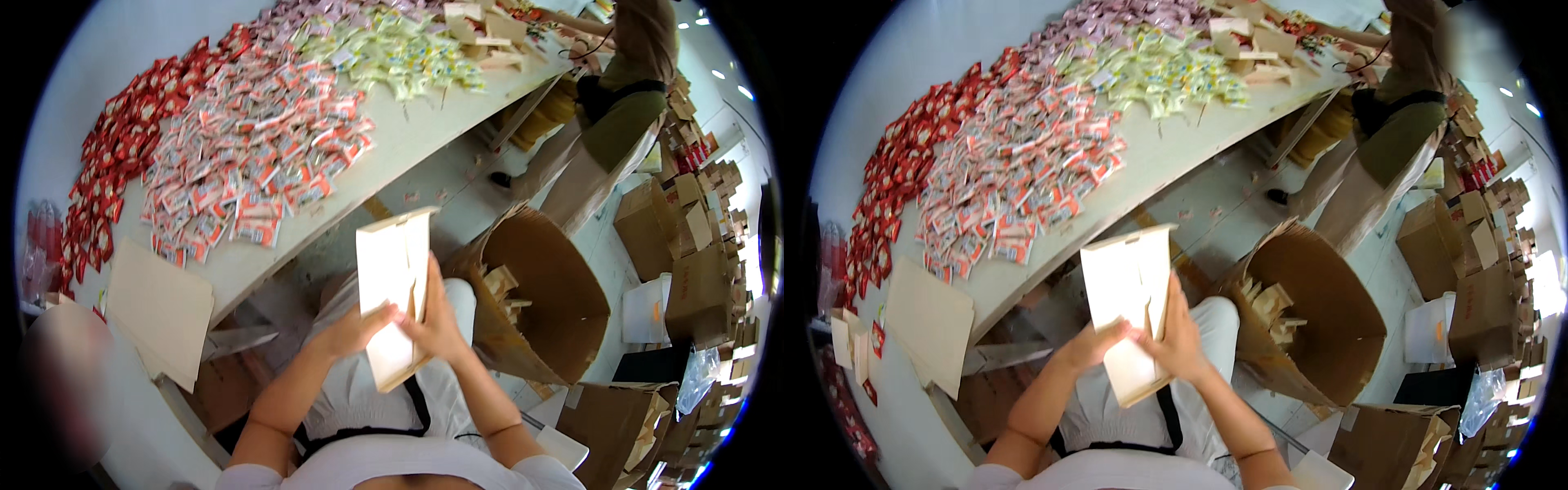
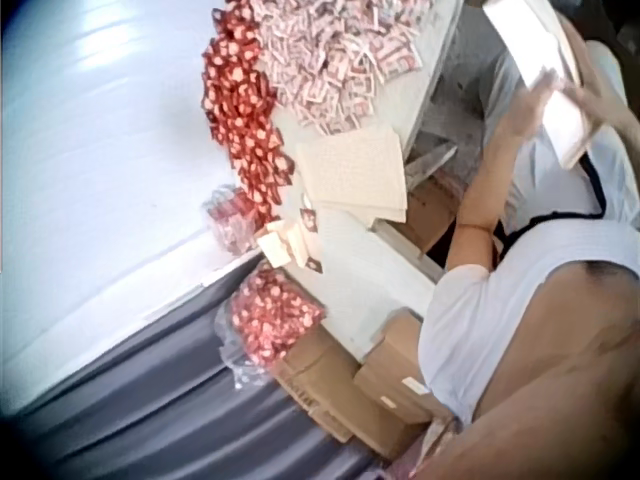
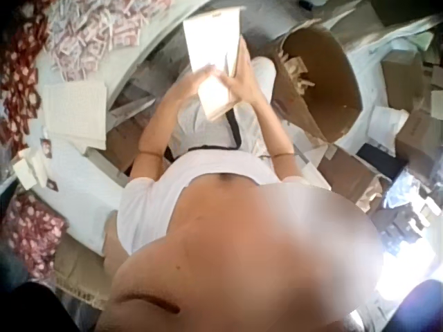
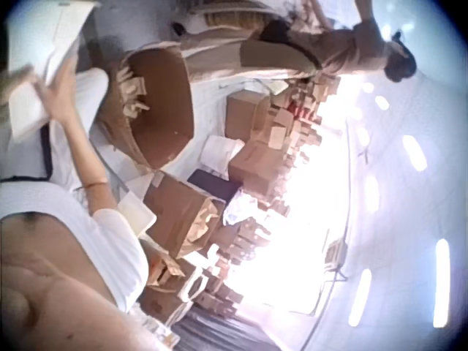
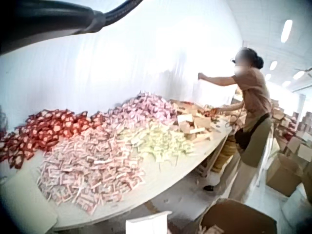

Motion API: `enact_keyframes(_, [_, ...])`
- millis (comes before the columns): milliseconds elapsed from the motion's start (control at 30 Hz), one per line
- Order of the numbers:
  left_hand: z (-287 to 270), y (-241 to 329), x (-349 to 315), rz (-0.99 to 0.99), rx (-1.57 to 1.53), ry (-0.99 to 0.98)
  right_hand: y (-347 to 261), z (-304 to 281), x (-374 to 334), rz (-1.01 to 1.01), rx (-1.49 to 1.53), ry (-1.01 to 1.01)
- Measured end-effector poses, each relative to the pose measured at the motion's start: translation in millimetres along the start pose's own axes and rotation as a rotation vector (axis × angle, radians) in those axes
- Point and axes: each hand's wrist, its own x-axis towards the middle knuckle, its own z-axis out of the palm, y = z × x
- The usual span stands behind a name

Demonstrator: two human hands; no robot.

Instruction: The person folds cardboard pieces into small boxes by hand and places packets inside them while sitting on the floor.

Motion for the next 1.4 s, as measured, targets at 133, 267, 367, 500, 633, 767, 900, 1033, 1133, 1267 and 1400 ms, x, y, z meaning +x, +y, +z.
enact_keyframes(133, [3.9, 5.0, -0.8, 0.169, 0.141, 0.053, -25.8, -13.2, 0.6, 0.074, -0.155, 0.044])
enact_keyframes(267, [6.1, 3.1, 4.8, 0.149, -0.022, 0.081, -28.6, -20.5, 4.6, -0.087, -0.169, 0.188])
enact_keyframes(367, [2.8, -2.1, 4.9, 0.136, -0.002, 0.122, -14.9, -30.3, 3.9, -0.084, 0.007, 0.184])
enact_keyframes(500, [-1.0, -10.0, 3.2, 0.162, 0.108, 0.169, -11.7, -29.8, -7.0, 0.141, 0.255, 0.163])
enact_keyframes(633, [9.0, -12.2, 6.9, 0.309, 0.291, 0.298, -54.5, 3.2, -32.9, -0.186, -0.113, 0.23])
enact_keyframes(767, [35.6, -9.3, 4.9, 0.367, 0.426, 0.403, -31.7, 34.4, -33.2, 0.036, -0.049, 0.016])
enact_keyframes(900, [35.7, -24.1, -3.4, 0.465, 0.661, 0.503, -13.4, 37.3, -26.0, -0.047, 0.006, 0.123])
enact_keyframes(1033, [30.1, -29.0, -3.8, 0.61, 0.876, 0.449, 14.0, 45.4, -40.9, -0.022, 0.159, 0.139])
enact_keyframes(1133, [32.9, -26.4, -2.9, 0.682, 0.93, 0.399, 30.0, 52.0, -49.2, -0.078, 0.587, 0.233])
enact_keyframes(1267, [29.1, -30.0, -5.0, 0.647, 0.946, 0.38, 32.9, 59.4, -51.2, -0.063, 0.721, 0.311])
enact_keyframes(1400, [31.3, -28.0, -6.2, 0.705, 0.866, 0.413, 24.1, 49.7, -54.8, 0.006, 0.842, 0.232])
